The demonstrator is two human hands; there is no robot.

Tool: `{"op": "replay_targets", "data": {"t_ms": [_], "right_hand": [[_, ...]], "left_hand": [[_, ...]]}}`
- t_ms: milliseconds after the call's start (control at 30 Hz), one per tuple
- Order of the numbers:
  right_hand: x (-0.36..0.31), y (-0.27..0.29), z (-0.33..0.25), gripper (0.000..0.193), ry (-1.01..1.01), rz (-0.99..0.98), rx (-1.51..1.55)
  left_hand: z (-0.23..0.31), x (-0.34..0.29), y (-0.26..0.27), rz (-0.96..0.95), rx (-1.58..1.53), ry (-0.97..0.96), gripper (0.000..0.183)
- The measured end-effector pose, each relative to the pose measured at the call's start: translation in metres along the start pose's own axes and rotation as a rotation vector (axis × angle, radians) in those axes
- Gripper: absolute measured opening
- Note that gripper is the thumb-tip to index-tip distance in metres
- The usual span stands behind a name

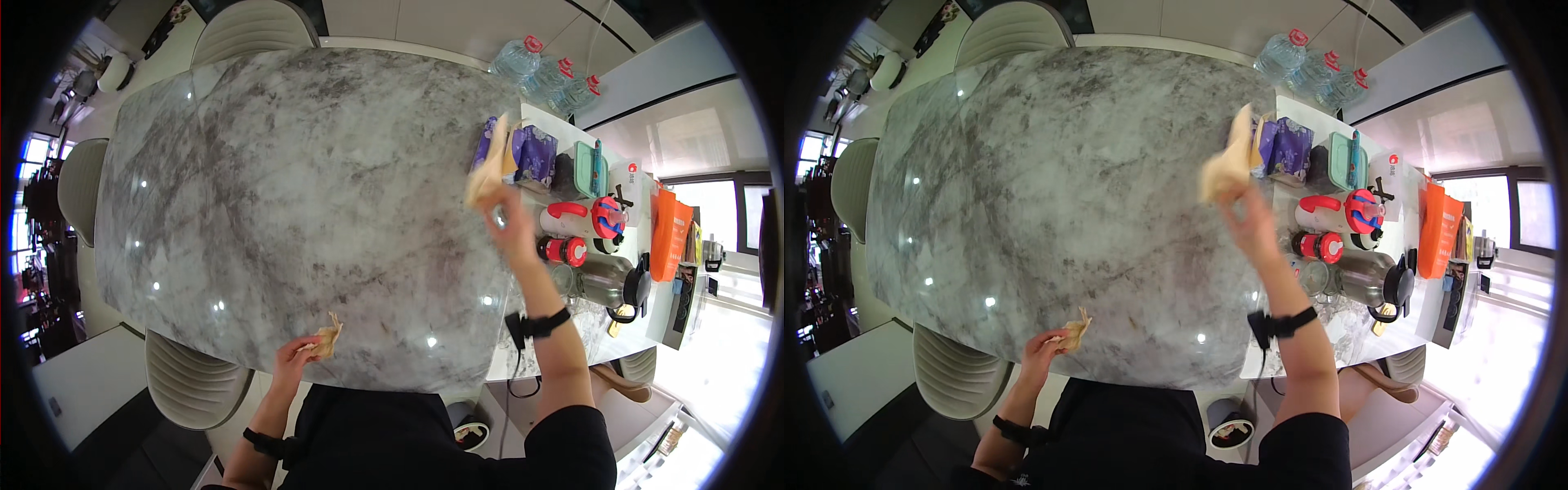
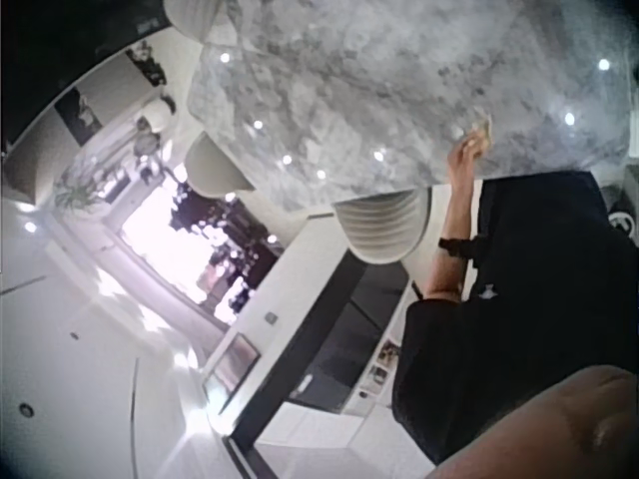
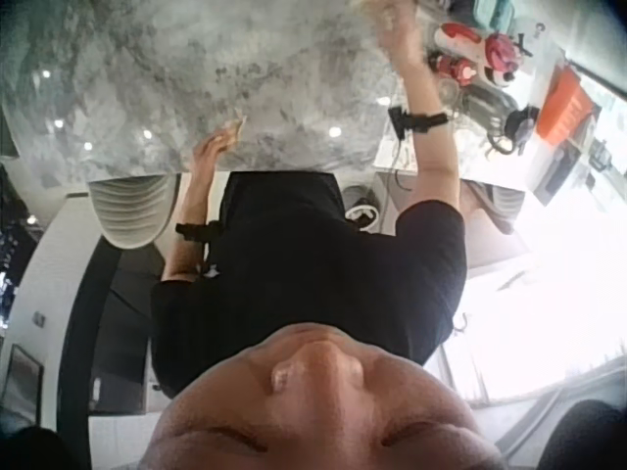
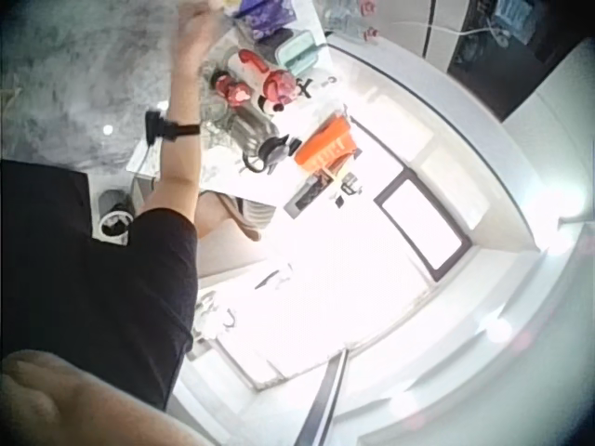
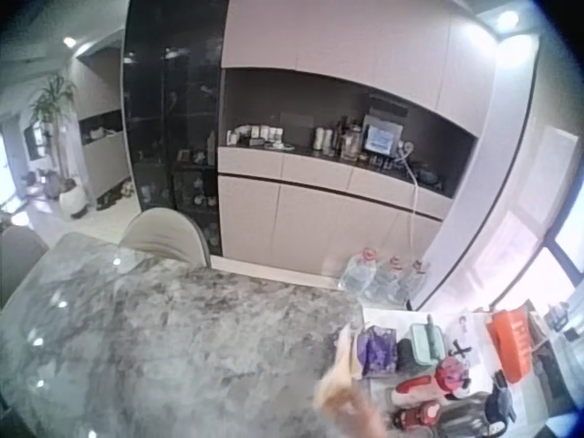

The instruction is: Cleaning a marble dining table with a cloth and napkins.

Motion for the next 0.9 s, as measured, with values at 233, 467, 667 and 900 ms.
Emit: {"op": "replay_targets", "data": {"t_ms": [233,467,667,900], "right_hand": [[-0.131,-0.021,0.006,0.033,0.260,-0.424,-0.076],[-0.128,-0.085,-0.009,0.059,-0.040,-0.273,-0.513],[-0.164,-0.098,-0.014,0.068,-0.123,-0.328,-0.719],[-0.261,-0.083,-0.078,0.067,0.079,-0.578,-0.568]], "left_hand": [[0.006,0.008,-0.025,-0.080,0.096,-0.002,0.028],[0.003,0.001,-0.025,-0.143,0.176,-0.001,0.028],[0.006,-0.011,-0.019,-0.108,0.196,-0.015,0.030],[-0.002,-0.007,-0.011,-0.178,0.226,0.029,0.030]]}}
Point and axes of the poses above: each hand's wrist, its own x-axis towards the middle knuckle, its own y-axis out of the back of the hand, z = x × y, the point moved 2 cm from there along x, towards the middle knuckle, and after that the axes turned 8 degrees about -x, right-handed, at the moved point
